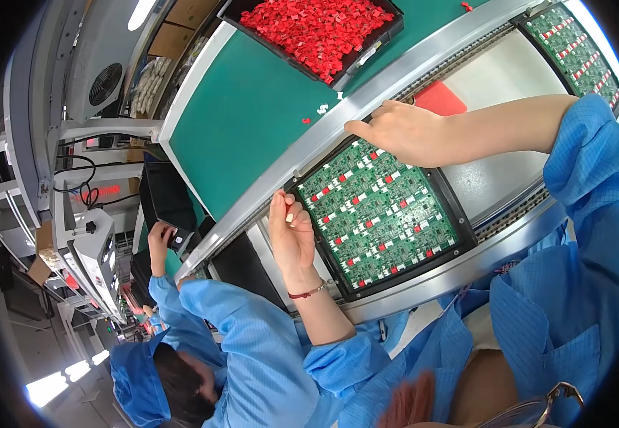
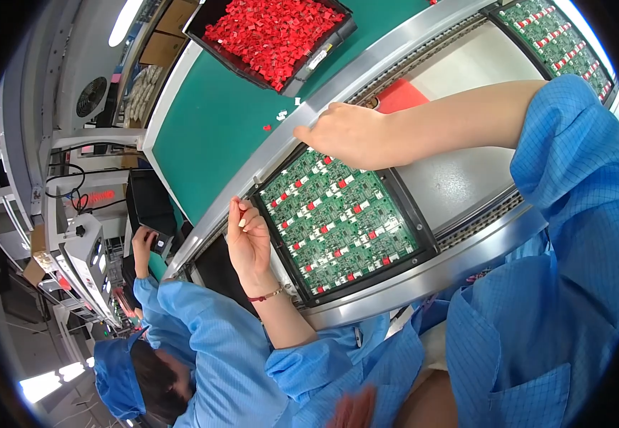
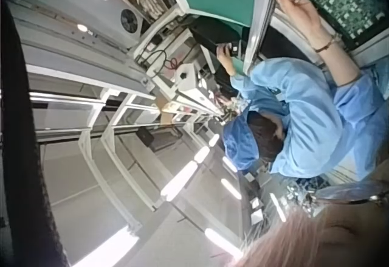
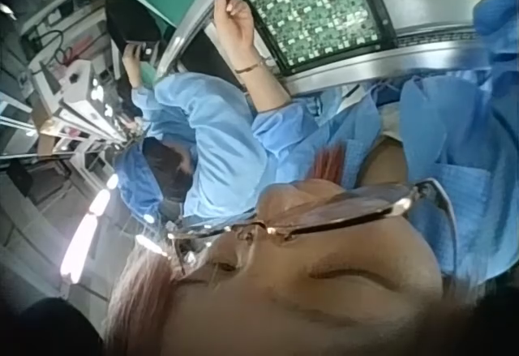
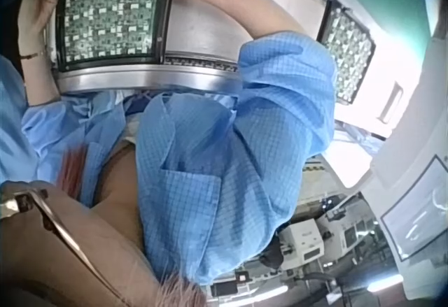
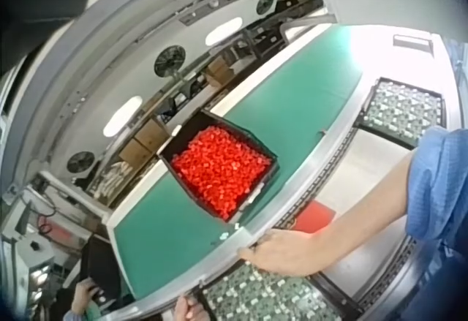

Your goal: The person places small electronic components onto a circuit board tray by hand.

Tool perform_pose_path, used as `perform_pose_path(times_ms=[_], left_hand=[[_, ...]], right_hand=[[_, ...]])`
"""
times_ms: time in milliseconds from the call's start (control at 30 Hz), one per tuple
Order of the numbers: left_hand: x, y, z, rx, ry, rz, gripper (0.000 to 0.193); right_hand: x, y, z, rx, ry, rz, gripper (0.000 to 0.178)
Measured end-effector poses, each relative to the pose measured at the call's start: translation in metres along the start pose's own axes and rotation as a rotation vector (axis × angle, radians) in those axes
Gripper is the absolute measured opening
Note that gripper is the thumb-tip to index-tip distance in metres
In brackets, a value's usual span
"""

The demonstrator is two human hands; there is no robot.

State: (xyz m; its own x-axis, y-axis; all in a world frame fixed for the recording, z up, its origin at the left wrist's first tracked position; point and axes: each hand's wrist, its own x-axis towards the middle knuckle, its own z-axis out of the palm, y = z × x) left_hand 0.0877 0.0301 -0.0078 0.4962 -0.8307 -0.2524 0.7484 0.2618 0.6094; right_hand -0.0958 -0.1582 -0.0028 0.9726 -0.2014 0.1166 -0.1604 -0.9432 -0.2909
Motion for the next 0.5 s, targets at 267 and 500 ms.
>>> perform_pose_path(times_ms=[267, 500], left_hand=[[-0.002, 0.0021, -0.0003, 0.049, -0.02, -0.002, 0.014], [0.0018, -0.0009, -0.0002, 0.123, -0.014, 0.016, 0.015]], right_hand=[[0.0006, -0.0031, 0.0005, 0.001, 0.013, -0.007, 0.035], [0.001, -0.0015, 0.0006, -0.008, -0.012, 0.01, 0.033]])
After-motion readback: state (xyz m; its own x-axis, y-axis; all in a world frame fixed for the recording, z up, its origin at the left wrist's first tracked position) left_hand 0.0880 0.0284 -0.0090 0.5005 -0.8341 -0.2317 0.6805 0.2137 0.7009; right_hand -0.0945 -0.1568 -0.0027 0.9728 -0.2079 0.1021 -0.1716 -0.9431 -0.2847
